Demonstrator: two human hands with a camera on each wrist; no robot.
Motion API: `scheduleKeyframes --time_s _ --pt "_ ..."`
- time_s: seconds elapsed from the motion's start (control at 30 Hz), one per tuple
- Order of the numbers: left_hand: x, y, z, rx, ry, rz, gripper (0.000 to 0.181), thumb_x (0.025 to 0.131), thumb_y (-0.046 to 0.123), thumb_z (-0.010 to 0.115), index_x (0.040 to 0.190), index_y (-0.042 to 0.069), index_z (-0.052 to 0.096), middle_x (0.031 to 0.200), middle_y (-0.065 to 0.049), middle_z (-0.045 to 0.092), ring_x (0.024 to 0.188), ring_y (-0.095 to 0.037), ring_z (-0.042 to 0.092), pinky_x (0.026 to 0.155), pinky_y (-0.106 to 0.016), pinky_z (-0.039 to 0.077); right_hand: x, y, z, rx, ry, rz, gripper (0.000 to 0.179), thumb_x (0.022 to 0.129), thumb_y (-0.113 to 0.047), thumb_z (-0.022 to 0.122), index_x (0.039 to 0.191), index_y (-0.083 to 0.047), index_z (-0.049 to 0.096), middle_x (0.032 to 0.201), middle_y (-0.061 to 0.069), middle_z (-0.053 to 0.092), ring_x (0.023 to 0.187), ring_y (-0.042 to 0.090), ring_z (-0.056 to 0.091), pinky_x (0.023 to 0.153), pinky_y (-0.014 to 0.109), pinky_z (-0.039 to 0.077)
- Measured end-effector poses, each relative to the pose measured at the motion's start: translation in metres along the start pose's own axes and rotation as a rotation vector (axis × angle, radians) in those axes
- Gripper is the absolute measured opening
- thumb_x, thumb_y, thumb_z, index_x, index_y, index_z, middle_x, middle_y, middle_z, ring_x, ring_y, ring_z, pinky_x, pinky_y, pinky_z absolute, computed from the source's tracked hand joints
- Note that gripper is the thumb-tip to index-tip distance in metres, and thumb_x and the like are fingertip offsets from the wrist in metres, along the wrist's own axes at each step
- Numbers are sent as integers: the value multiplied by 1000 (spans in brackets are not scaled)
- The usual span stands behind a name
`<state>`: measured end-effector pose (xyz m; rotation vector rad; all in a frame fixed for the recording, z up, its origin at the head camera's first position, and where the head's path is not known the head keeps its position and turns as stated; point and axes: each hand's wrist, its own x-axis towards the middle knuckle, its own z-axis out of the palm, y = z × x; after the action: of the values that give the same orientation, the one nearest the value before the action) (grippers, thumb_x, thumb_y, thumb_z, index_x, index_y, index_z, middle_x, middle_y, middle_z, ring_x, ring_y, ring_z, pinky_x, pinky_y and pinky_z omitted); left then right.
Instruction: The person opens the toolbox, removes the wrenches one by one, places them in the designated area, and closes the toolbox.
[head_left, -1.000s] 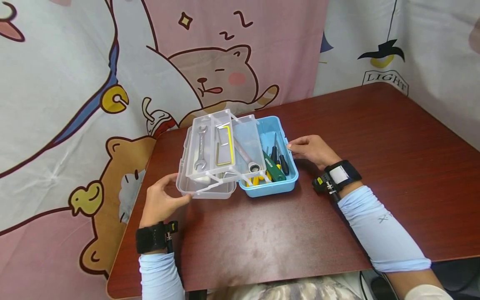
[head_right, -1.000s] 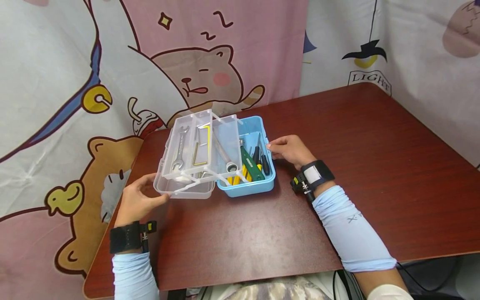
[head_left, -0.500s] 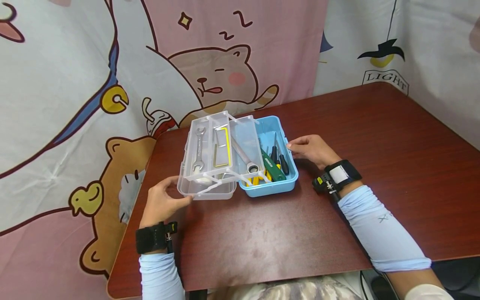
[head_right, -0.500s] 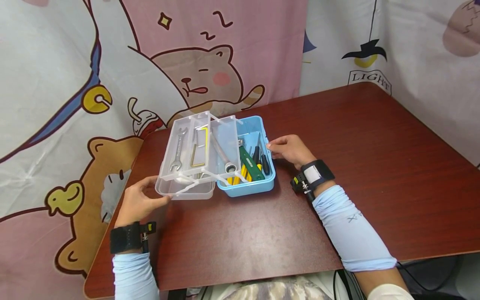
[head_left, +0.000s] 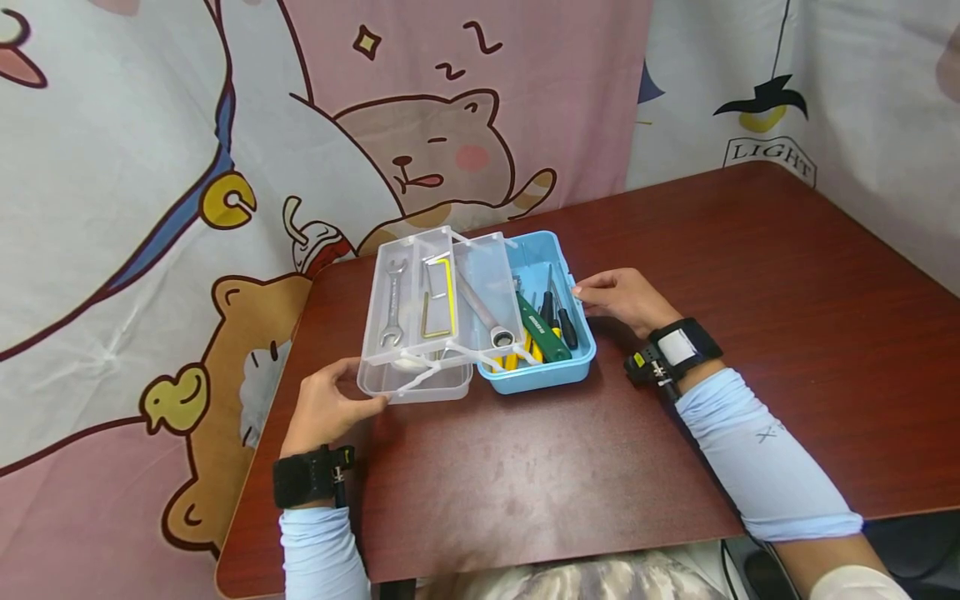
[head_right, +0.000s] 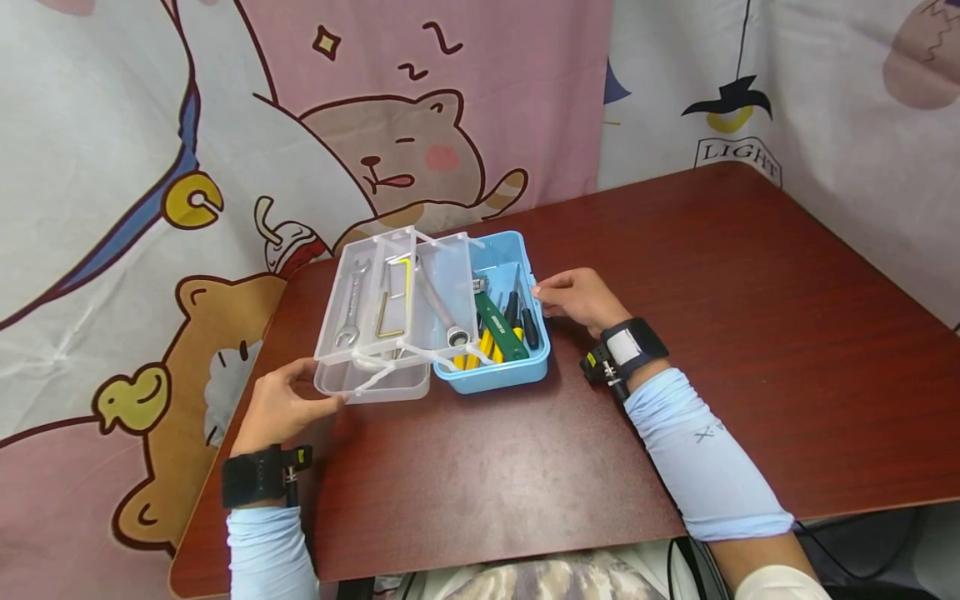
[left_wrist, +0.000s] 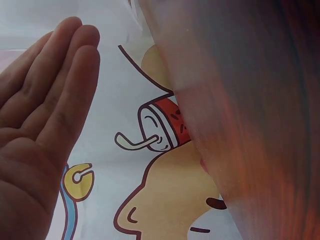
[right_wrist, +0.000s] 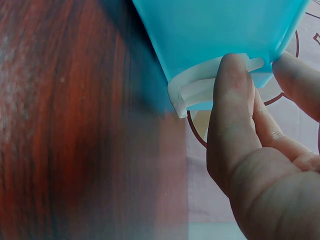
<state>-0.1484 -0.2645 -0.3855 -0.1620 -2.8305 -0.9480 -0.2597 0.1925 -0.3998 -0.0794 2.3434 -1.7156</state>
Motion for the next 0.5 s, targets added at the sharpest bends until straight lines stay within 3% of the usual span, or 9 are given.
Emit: scheduleKeyframes --time_s 0.5 --pt "2 -3 2 -6 -68 -31 56 74 20 92 119 -3 70 104 -16 75 87 -22 73 73 -27 56 1 0 0 0 2 14 49 101 -28 70 136 5 62 132 24 63 108 34 70 98 44 55"
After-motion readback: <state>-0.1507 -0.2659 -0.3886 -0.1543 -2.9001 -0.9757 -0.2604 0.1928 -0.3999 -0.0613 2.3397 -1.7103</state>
